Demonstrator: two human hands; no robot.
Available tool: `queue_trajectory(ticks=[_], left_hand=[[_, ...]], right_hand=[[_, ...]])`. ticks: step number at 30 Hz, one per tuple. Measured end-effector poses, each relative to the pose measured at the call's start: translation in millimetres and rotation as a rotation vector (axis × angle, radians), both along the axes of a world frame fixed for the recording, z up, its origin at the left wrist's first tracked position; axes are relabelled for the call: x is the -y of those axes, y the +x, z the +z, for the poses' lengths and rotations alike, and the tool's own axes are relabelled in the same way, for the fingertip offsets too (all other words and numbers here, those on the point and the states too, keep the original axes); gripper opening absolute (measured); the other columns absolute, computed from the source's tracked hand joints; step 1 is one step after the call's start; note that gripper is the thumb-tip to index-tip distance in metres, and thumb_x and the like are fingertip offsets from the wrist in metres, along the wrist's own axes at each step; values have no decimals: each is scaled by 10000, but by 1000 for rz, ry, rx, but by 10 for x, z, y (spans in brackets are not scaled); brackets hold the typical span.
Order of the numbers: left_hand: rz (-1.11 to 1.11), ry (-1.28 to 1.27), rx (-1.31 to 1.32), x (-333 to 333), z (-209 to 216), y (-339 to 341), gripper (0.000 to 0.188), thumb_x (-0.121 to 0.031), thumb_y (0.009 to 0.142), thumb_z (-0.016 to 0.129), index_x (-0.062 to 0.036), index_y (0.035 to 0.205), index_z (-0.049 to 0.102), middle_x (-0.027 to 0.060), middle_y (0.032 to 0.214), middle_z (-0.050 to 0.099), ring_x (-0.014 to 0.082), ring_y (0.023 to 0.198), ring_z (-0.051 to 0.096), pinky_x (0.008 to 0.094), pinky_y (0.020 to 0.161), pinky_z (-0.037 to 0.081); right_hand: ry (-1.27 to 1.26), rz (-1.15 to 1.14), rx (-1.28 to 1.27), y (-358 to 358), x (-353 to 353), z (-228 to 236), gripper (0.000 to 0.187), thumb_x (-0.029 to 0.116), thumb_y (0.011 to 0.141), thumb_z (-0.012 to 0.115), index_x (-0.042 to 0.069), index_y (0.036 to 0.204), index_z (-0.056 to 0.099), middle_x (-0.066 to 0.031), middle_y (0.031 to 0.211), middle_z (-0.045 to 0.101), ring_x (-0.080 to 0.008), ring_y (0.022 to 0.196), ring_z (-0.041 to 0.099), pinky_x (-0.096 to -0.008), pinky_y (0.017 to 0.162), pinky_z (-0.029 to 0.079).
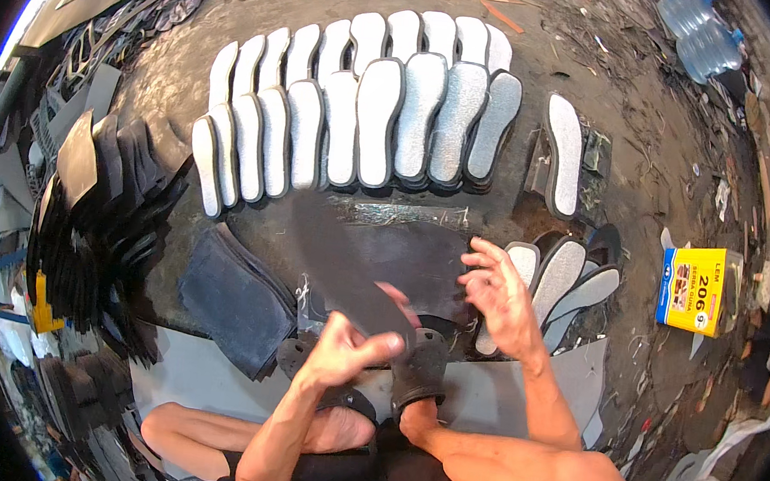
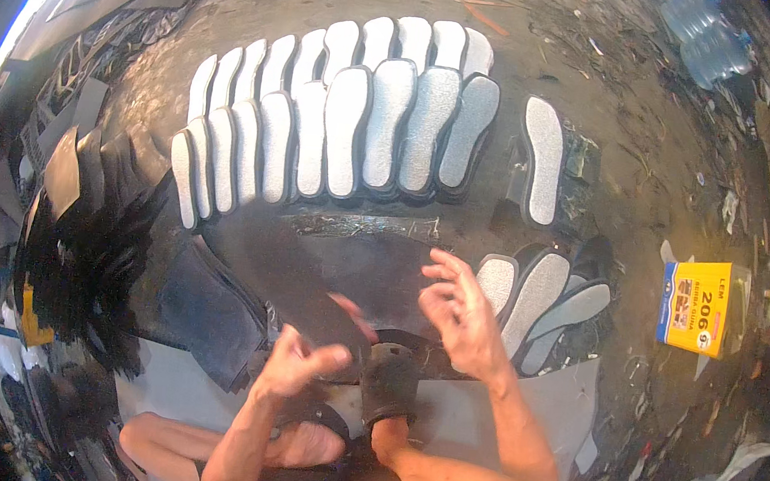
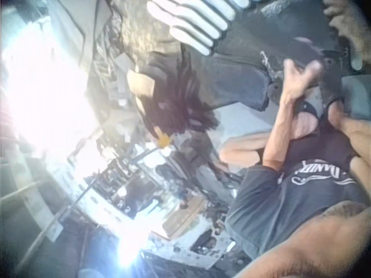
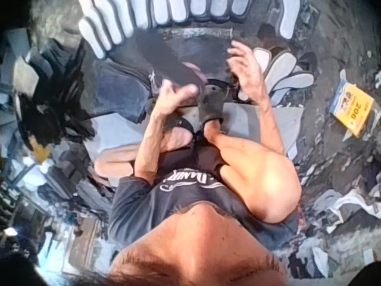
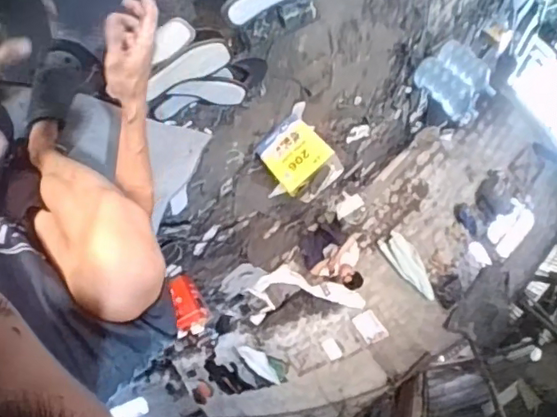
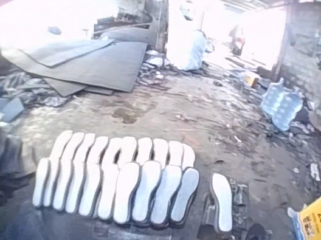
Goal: The person sits on the floor and repeatedly picks up black shoe insoles, aligns them, and places them into a growing stack. The person also handles white insoles, picking them up and placing them into a separate stack.
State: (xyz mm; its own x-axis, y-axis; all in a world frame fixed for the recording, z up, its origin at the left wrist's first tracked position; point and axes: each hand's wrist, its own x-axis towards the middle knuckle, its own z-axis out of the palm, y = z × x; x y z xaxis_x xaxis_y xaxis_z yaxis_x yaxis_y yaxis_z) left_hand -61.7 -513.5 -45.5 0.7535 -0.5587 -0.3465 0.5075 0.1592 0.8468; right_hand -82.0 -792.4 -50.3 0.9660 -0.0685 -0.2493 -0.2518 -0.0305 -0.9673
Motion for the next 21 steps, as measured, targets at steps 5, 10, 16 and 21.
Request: queue_trajectory(ticks=[5, 10, 16, 21], left_hand=[[-588, 177, -76, -387, -1, -350, 457, -71, 980, 713, -27, 1434, 678, 57, 1040, 746, 155, 903, 682, 348, 877, 578], [146, 325, 67, -645, -262, -138, 437, -243, 1108, 732, -45, 1485, 637, 44, 1109, 743, 142, 964, 682, 329, 867, 575], [196, 1078, 998, -350, -746, 712, 611, 34, 954, 676, -79, 1550, 609, 210, 1517, 571, 420, 1401, 522, 490, 1184, 438], [280, 982, 858, -378, -1005, 598, 438, 77, 895, 721, -58, 1312, 718, 175, 1334, 605, 381, 1237, 638, 459, 1056, 520]], right_hand=[[184, 103, 53, -198, -83, 39, 593, 339, 1105, 718, 51, 1584, 520, -107, 1313, 705, -138, 1145, 656, -303, 1011, 520], [209, -17, -105, -518, 252, -145, 371, 211, 1142, 656, 51, 1473, 602, -7, 1229, 704, -94, 1119, 638, -279, 998, 524], [459, -192, -116, -732, 655, -305, 516, 178, 1136, 659, 77, 1620, 511, -31, 1289, 716, -132, 1152, 715, -330, 955, 635], [378, -159, -188, -779, 757, -375, 511, 199, 1126, 681, 104, 1596, 503, 33, 1194, 710, -55, 988, 693, -243, 842, 606]])
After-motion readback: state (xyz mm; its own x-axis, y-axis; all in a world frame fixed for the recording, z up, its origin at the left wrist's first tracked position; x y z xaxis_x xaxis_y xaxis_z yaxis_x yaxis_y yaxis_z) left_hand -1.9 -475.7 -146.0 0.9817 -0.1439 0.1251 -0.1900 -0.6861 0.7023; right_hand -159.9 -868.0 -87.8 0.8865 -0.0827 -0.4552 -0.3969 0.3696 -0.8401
